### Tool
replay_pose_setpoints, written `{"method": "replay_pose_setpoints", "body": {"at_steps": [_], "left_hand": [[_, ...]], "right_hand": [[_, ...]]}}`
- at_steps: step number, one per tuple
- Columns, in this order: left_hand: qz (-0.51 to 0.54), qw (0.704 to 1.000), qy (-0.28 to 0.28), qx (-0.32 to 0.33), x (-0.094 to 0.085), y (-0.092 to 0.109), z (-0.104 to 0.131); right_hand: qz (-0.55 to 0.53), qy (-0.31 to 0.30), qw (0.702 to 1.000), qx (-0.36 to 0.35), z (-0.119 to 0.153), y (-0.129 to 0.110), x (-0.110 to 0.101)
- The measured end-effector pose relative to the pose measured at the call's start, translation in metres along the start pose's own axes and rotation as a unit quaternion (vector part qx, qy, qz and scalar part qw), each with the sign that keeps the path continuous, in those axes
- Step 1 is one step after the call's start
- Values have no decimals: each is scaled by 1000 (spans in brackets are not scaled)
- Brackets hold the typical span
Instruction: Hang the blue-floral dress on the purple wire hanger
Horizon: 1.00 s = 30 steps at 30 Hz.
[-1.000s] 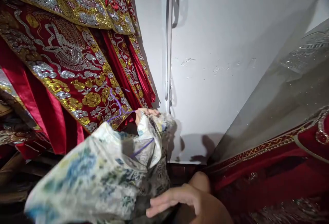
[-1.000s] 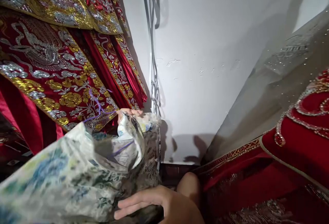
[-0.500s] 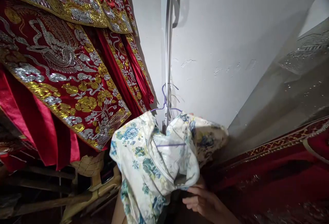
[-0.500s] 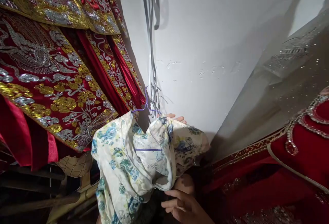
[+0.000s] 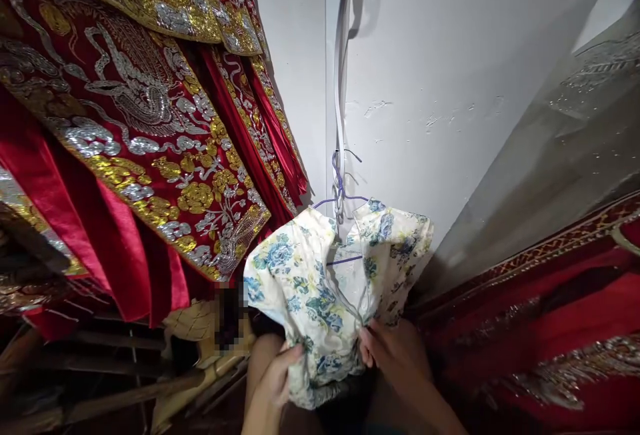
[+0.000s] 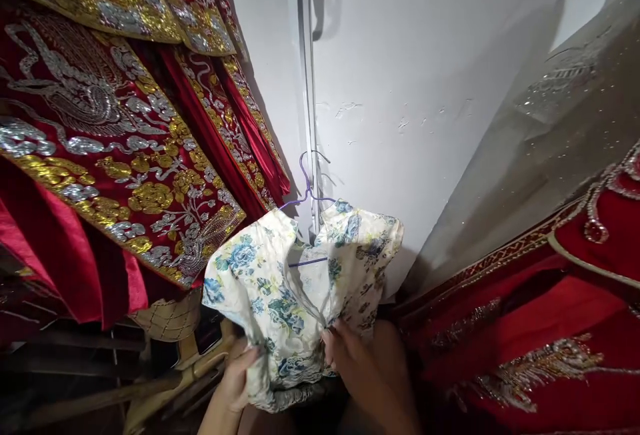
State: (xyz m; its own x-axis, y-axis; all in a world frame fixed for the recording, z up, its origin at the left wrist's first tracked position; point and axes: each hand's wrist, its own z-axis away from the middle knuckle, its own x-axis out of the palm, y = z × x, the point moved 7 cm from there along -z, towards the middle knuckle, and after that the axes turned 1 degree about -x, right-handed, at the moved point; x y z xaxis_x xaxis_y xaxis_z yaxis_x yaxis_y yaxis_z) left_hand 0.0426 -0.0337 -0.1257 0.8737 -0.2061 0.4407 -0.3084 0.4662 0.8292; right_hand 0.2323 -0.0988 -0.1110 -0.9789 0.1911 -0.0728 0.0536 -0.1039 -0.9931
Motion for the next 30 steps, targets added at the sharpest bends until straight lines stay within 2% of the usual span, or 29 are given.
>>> {"method": "replay_pose_setpoints", "body": {"at_steps": [2, 4, 9, 12, 13, 15, 16, 17, 18, 19, 20, 23, 25, 27, 30], "left_hand": [[19, 999, -2, -42, 2, -7, 1], [30, 998, 5, -58, 7, -8, 2], [27, 999, 27, -35, 19, -4, 10], [1, 999, 39, -20, 19, -8, 13], [-19, 997, 70, 7, 15, -7, 13], [-64, 971, 191, 129, -3, 4, 17], [-85, 939, 256, 212, -11, 12, 24], [-106, 904, 297, 288, -15, 18, 31], [-132, 876, 306, 348, -15, 22, 36], [-163, 864, 283, 384, -10, 22, 37], [-202, 866, 236, 392, -3, 19, 35], [-297, 897, 65, 322, 24, -6, 22], [-304, 915, -7, 265, 37, -25, 17], [-294, 928, -37, 227, 45, -37, 13], [-294, 932, -38, 210, 48, -44, 7]], "right_hand": [[43, 15, 999, -10, -5, -11, 8], [38, 18, 999, -10, -9, -16, 15], [-32, -21, 999, 2, -5, -7, 29], [-65, -14, 997, 23, 2, -2, 27], [-71, -6, 997, 29, 4, -2, 24], [-71, 10, 997, 35, 8, -4, 17], [-68, 18, 997, 36, 10, -4, 13], [-62, 25, 997, 35, 12, -5, 10], [-57, 31, 997, 33, 14, -4, 8], [-54, 38, 997, 30, 16, -2, 6], [-53, 43, 997, 29, 18, 0, 7], [-56, 47, 997, 37, 23, 10, 17], [-60, 48, 996, 36, 25, 14, 27], [-61, 54, 996, 30, 25, 15, 33], [-62, 56, 996, 27, 23, 16, 37]]}}
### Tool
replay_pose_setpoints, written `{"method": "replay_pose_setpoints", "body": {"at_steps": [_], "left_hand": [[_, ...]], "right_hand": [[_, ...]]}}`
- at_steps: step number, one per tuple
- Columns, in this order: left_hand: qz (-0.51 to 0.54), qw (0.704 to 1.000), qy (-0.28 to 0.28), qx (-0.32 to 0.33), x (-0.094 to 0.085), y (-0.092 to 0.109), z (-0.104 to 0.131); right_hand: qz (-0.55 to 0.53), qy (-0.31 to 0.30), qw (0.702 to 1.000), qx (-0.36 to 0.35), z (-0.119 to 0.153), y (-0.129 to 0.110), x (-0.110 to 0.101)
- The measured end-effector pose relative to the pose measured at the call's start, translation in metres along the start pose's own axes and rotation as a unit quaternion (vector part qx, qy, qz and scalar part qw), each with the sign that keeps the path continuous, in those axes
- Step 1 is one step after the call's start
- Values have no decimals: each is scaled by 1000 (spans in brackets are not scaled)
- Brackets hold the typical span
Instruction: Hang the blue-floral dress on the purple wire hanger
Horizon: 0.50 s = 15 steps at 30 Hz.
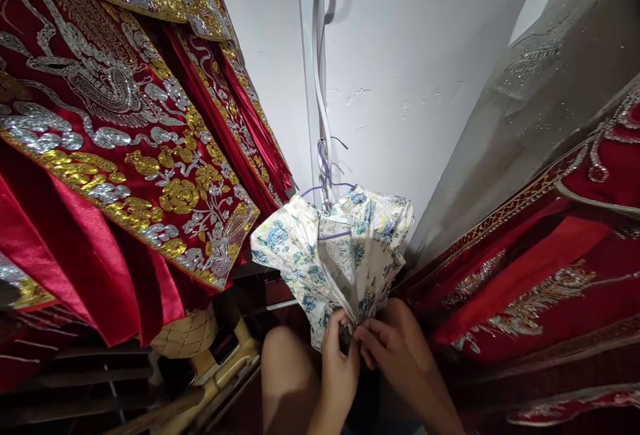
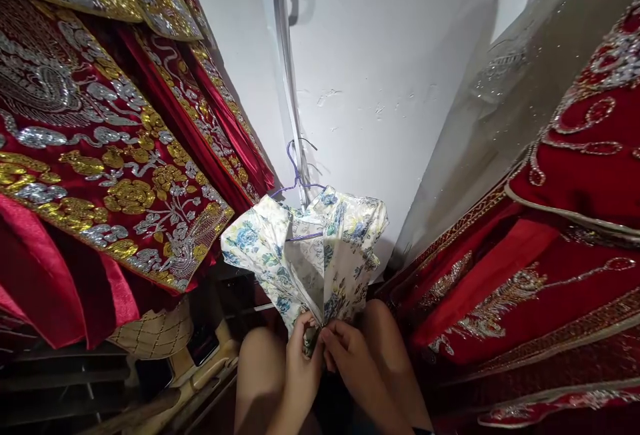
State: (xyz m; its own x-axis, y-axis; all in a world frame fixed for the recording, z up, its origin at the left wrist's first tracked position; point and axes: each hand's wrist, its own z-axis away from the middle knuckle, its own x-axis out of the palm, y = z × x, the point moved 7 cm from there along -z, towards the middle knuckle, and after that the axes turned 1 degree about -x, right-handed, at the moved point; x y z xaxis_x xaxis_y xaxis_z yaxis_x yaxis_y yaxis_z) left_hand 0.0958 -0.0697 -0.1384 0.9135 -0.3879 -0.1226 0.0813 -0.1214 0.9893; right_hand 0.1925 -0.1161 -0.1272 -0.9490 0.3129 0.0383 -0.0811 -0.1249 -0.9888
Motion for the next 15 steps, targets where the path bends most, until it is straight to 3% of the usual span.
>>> {"method": "replay_pose_setpoints", "body": {"at_steps": [3, 6, 10, 13, 15], "left_hand": [[-32, 999, 4, 29, 1, 6, -7], [-48, 997, -7, 51, 4, 16, -14], [-75, 994, 8, 75, 5, 23, -18], [-112, 990, 20, 85, 4, 13, -17], [-138, 985, 35, 98, 2, 3, -19]], "right_hand": [[-3, 5, 1000, -8, -6, -8, -6], [4, 14, 1000, -22, -19, -32, -17], [-17, 4, 997, -80, -58, -96, -25], [-43, 22, 985, -167, -91, -156, -28], [-76, 31, 983, -163, -108, -180, -26]]}}
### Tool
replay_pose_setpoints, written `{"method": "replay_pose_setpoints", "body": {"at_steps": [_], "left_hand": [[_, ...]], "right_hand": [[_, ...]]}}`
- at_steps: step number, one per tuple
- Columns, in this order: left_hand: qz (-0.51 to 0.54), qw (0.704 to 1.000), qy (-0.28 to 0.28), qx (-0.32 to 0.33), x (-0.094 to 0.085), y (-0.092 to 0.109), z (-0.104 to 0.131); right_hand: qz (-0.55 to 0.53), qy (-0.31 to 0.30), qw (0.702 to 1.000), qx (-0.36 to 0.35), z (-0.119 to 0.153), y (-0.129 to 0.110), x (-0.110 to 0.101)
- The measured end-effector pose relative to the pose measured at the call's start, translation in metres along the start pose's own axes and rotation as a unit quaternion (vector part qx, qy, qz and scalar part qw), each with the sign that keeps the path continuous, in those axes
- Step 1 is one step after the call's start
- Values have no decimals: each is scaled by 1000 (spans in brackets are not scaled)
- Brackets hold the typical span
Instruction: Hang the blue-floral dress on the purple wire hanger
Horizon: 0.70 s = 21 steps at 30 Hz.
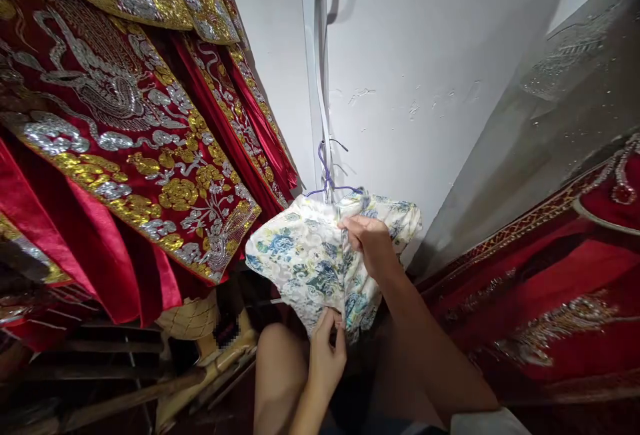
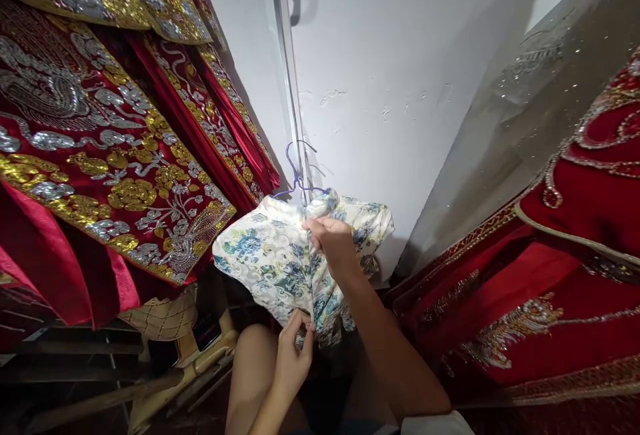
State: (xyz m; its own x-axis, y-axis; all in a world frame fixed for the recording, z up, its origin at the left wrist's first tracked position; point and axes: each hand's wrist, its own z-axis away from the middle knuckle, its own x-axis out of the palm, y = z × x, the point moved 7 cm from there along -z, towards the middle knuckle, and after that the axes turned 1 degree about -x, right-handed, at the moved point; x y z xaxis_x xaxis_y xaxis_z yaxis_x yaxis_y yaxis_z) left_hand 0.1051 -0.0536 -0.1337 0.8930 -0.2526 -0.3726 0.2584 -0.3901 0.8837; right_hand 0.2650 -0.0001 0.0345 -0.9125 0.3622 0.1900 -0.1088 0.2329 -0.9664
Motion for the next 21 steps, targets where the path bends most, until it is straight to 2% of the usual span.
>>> {"method": "replay_pose_setpoints", "body": {"at_steps": [3, 5, 7, 10, 11, 12, 14, 16, 17, 19, 21], "left_hand": [[-13, 999, 22, 28, -4, -6, -8], [-1, 997, 38, 64, -14, 7, -22], [17, 990, 74, 117, -32, 35, -43], [23, 968, 171, 184, -71, 90, -83], [15, 965, 175, 194, -80, 107, -98], [0, 966, 154, 205, -84, 124, -113], [-42, 965, 78, 245, -81, 152, -137], [-71, 954, 38, 288, -77, 171, -148], [-80, 948, 38, 306, -76, 178, -149], [-86, 937, 82, 329, -83, 185, -147], [-66, 931, 182, 311, -107, 179, -144]], "right_hand": [[-30, 3, 999, 13, -11, -7, 9], [-31, -16, 999, -6, -7, -5, 14], [-33, -31, 999, -29, 1, 0, 15], [-31, -33, 998, -48, 8, 2, 12], [-25, -34, 998, -53, 8, 0, 11], [-17, -36, 997, -62, 9, -3, 10], [3, -29, 996, -89, 8, -11, 8], [35, 4, 992, -122, 7, -15, 4], [57, 27, 989, -135, 7, -13, 0], [106, 47, 984, -138, 5, -1, -3], [139, 23, 984, -110, 3, 22, -3]]}}
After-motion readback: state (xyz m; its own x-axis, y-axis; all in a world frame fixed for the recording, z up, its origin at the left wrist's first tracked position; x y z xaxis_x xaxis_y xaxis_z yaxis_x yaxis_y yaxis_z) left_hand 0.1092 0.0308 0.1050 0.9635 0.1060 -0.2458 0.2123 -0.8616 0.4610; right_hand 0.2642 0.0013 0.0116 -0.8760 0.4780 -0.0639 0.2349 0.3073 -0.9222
